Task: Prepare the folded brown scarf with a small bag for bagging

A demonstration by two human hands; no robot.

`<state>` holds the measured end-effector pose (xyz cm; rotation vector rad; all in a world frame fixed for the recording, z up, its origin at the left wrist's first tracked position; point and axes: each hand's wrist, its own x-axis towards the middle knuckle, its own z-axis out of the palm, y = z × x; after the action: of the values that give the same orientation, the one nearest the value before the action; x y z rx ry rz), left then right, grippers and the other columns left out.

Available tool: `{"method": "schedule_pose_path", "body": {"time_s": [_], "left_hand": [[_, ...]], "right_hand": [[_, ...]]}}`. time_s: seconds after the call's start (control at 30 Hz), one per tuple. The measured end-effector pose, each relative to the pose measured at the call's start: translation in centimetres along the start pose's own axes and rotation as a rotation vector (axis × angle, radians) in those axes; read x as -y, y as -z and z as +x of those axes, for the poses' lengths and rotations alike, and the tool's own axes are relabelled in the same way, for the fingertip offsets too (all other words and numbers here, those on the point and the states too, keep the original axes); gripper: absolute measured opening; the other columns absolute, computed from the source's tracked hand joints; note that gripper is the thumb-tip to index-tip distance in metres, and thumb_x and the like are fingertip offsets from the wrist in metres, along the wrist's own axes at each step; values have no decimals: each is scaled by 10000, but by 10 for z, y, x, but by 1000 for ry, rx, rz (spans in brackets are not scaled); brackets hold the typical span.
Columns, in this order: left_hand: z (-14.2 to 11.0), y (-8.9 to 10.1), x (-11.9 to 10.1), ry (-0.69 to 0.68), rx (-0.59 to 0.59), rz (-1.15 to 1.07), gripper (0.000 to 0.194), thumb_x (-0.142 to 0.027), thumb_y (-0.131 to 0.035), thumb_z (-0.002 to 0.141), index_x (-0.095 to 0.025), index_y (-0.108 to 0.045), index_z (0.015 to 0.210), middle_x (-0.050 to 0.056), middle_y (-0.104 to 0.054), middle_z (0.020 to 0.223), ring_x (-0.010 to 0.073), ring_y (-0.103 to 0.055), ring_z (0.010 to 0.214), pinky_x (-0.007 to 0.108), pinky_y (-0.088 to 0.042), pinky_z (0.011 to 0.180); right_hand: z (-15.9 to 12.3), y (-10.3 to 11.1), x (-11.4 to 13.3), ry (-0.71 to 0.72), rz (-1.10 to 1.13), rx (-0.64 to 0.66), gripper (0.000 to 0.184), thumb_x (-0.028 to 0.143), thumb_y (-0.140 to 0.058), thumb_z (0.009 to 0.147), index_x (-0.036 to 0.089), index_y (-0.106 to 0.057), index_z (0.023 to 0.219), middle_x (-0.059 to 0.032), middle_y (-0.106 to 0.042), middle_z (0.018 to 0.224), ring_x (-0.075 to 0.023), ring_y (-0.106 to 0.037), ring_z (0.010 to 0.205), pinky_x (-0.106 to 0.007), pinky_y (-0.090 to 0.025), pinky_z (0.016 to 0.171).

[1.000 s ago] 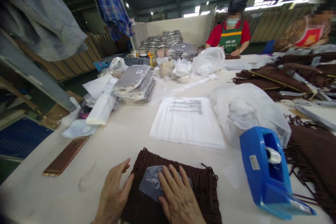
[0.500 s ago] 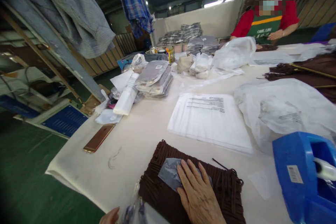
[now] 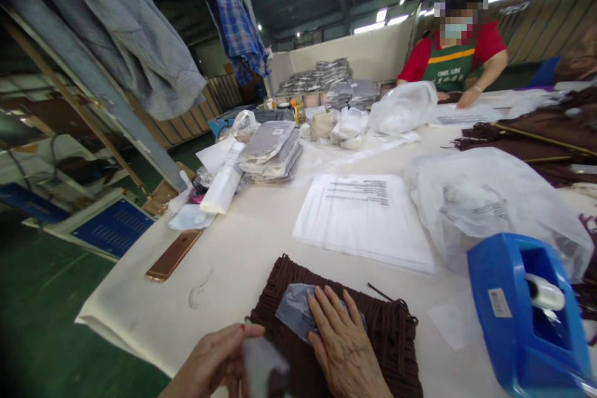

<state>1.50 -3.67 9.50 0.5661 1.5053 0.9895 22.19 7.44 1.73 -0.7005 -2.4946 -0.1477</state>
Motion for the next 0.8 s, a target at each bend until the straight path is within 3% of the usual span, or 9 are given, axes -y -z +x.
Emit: {"method": "schedule_pose_path", "body": {"time_s": [0.13,0.27,0.33,0.37,0.43,0.53,0.6,0.7,0.8], "left_hand": [[29,-29,20,-103,81,233,585,-507,-533,686,-94,-554,1100,57,-659,730,107,-531,457,212,-359,426],[37,-32,36,-335,4,499,469,-409,-395,828,-139,-547,1180,39,-675,697,98,-521,460,214,-400,492],[38,-30,39,-378,7,596,476,-415,-348,861,-139,-552,1191,49,-685,677,113,-537,453,216,-407,477],[39,-30,40,-414,12,651,474,-413,-340,869,-138,-559,1187,53,-688,663,126,-562,476,218,-420,490],[42,-31,45,-504,5,766,460,-384,-326,882,-128,-567,1179,62,-689,637,153,-611,539,228,-454,541],[46,-33,50,-630,-24,861,445,-322,-314,887,-88,-564,1170,76,-682,627,163,-628,556,235,-476,565],[44,-29,50,-700,-16,800,436,-313,-338,885,-87,-527,1207,50,-670,610,138,-602,505,206,-466,507],[29,-6,44,-742,-154,641,410,-296,-385,899,-187,-427,1291,-36,-632,599,78,-532,425,144,-433,442],[8,27,42,-902,-420,814,327,-233,-442,892,-240,-489,1216,-10,-648,732,85,-588,566,152,-486,569]], "right_hand": [[-4,1,-9,-167,362,79,569,255,-416,895,249,-184,1414,-36,-495,1325,-184,-441,1234,-432,-393,1030],[-4,16,-22,-483,938,187,448,340,-369,918,283,-337,1361,-45,-555,1263,-195,-424,1237,-477,-324,1050],[-1,28,-27,-616,1064,201,407,362,-340,926,267,-415,1315,-51,-576,1236,-189,-483,1184,-434,-389,1002],[1,35,-28,-641,1025,166,392,362,-346,925,263,-447,1290,-51,-581,1228,-186,-505,1161,-406,-424,973],[6,45,-26,-503,781,64,376,327,-393,910,248,-475,1269,-52,-574,1236,-190,-501,1165,-398,-429,965],[11,47,-17,-48,300,-32,393,226,-483,854,195,-504,1245,-42,-550,1265,-197,-462,1209,-425,-330,1042],[10,39,-10,142,78,-48,374,192,-491,830,160,-547,1198,-28,-570,1243,-189,-489,1188,-407,-286,1073],[3,22,-4,170,-85,-43,348,243,-475,841,161,-578,1163,-13,-563,1249,-184,-515,1164,-404,-248,1093],[-4,12,-4,155,-88,-16,350,287,-467,854,182,-574,1170,5,-552,1265,-173,-497,1183,-406,-126,1130]]}}
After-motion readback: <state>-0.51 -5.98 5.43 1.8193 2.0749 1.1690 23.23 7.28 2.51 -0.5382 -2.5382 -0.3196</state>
